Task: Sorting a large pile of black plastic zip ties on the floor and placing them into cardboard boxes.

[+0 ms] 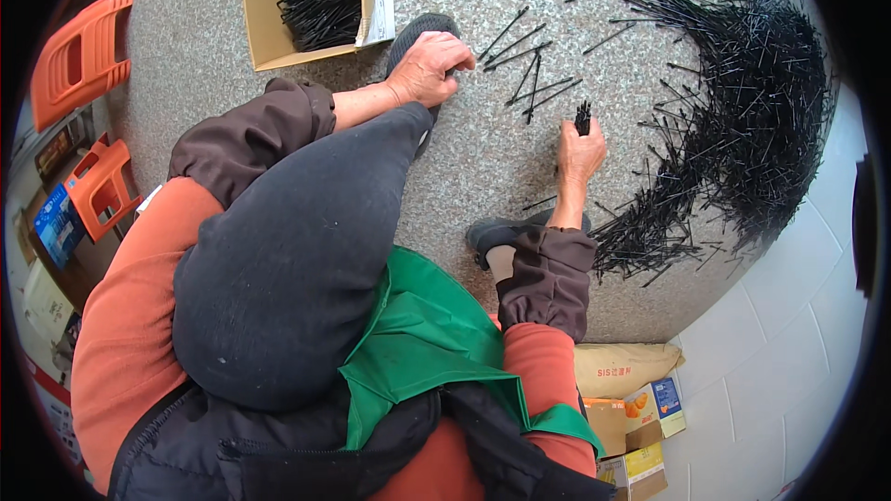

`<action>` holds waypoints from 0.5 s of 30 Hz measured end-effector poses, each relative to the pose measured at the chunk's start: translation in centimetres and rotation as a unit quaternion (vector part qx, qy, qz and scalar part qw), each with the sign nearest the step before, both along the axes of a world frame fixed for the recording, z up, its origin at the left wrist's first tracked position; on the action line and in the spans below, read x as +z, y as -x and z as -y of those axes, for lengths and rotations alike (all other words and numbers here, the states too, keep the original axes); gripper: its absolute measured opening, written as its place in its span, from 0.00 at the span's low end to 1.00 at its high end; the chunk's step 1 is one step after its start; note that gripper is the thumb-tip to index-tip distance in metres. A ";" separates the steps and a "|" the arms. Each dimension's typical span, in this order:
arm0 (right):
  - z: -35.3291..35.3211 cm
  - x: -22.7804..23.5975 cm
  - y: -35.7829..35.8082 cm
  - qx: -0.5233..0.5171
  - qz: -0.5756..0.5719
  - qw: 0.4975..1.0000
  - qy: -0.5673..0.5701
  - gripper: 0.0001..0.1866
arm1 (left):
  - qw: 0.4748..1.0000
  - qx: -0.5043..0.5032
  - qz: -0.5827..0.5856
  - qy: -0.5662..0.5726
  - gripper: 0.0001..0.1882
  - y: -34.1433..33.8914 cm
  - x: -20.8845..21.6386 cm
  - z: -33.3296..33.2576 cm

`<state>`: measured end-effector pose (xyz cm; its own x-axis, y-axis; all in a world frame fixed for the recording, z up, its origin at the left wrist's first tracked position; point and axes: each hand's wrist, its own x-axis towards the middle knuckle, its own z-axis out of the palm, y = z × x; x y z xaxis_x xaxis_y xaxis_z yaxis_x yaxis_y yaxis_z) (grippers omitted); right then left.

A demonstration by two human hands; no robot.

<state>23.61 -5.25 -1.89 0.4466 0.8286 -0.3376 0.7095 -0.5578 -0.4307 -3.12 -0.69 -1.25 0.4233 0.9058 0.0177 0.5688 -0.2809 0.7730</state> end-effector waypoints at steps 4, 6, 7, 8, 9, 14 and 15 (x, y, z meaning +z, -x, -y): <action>-0.9 -0.1 0.3 0.224 0.087 0.971 -0.013 0.17 | 1.000 -0.002 0.004 0.003 0.14 0.0 -0.3 0.1; -1.6 -0.5 0.6 0.404 0.074 0.908 -0.080 0.14 | 1.000 -0.001 0.004 0.002 0.14 -0.1 -0.4 0.1; -1.5 -0.3 0.3 0.428 0.081 0.897 -0.074 0.20 | 1.000 -0.001 0.004 0.000 0.14 -0.1 -0.4 0.1; -1.6 -0.4 0.2 0.429 0.080 0.897 -0.074 0.20 | 1.000 0.000 0.002 0.000 0.14 -0.1 -0.4 0.1; -1.8 -0.5 0.1 0.458 0.097 0.880 -0.084 0.23 | 1.000 -0.001 0.001 -0.003 0.14 -0.1 -0.3 0.1; -1.9 -0.7 0.1 0.550 0.148 0.816 -0.098 0.35 | 1.000 0.002 0.003 -0.007 0.13 -0.1 -0.3 0.2; -1.8 -1.1 -0.1 0.559 0.148 0.809 -0.105 0.33 | 1.000 0.000 0.003 -0.008 0.13 -0.2 -0.3 0.1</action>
<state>23.75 -3.42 -3.01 -0.5869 0.7951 -0.1528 0.8090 0.5680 -0.1514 -2.92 -0.82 -1.57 0.4234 0.9053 0.0341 0.5642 -0.2929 0.7719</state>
